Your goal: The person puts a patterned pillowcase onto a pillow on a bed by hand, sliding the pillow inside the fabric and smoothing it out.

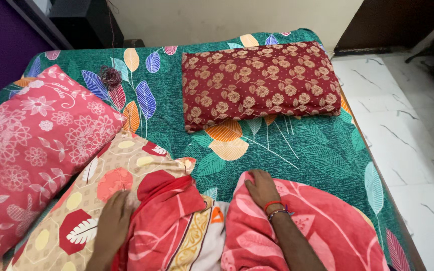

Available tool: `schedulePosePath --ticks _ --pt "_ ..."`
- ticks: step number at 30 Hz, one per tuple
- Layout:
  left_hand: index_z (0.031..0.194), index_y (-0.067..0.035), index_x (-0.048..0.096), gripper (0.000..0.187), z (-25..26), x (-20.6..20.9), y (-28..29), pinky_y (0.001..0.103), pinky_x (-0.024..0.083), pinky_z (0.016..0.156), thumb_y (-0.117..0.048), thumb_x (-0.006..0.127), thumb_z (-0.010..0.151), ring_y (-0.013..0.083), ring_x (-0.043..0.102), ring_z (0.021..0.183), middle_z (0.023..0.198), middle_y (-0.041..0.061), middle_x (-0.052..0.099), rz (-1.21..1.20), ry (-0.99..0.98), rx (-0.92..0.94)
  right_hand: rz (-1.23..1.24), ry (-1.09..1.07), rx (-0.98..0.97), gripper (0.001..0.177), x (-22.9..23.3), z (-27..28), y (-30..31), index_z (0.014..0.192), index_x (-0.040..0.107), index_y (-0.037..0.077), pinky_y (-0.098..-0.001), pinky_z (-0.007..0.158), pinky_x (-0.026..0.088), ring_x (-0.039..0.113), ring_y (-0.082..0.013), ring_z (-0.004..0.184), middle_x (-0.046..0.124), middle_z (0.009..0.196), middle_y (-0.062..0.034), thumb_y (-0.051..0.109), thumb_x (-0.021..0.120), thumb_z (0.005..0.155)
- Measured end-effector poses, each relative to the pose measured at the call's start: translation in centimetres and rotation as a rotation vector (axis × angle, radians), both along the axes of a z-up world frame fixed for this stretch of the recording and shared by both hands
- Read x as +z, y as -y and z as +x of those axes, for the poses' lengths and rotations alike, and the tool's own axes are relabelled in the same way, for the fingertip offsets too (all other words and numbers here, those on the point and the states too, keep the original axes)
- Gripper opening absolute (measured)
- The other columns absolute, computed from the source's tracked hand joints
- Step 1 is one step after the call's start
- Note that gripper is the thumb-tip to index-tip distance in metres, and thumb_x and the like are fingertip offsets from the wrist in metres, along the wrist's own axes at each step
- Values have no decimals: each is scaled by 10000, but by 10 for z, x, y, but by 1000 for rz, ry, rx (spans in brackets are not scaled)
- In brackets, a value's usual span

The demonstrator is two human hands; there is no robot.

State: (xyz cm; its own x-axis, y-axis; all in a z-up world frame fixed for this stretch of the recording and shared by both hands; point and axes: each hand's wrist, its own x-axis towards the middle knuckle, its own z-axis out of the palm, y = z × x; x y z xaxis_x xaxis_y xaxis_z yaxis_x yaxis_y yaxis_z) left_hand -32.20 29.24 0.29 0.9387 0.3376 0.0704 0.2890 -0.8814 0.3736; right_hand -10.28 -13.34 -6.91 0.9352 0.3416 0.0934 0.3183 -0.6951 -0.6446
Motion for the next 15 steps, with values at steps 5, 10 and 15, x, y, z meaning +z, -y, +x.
schedulePosePath --ticks 5,10,15 --pt "1597 -216 330 933 -40 -19 -17 666 279 1093 -271 726 754 323 343 1499 1665 107 330 255 -181 -8 4 -6 -13 411 -4 1 -1 1210 655 27 -458 1057 446 575 -376 1193 655 1230 -199 269 664 878" --pt "1588 -313 353 941 -78 -55 -17 673 396 1084 -378 698 715 299 423 1478 1615 87 400 618 -135 104 26 10 -16 410 -8 2 -1 1212 657 34 -455 1050 451 578 -375 1189 658 1229 -197 266 667 875" --pt "1563 -232 387 770 -82 -56 4 563 510 1004 -349 637 844 344 593 1310 1486 157 560 718 257 197 42 8 -27 397 -9 1 -2 1199 654 30 -454 1037 462 586 -375 1179 665 1211 -197 263 668 878"
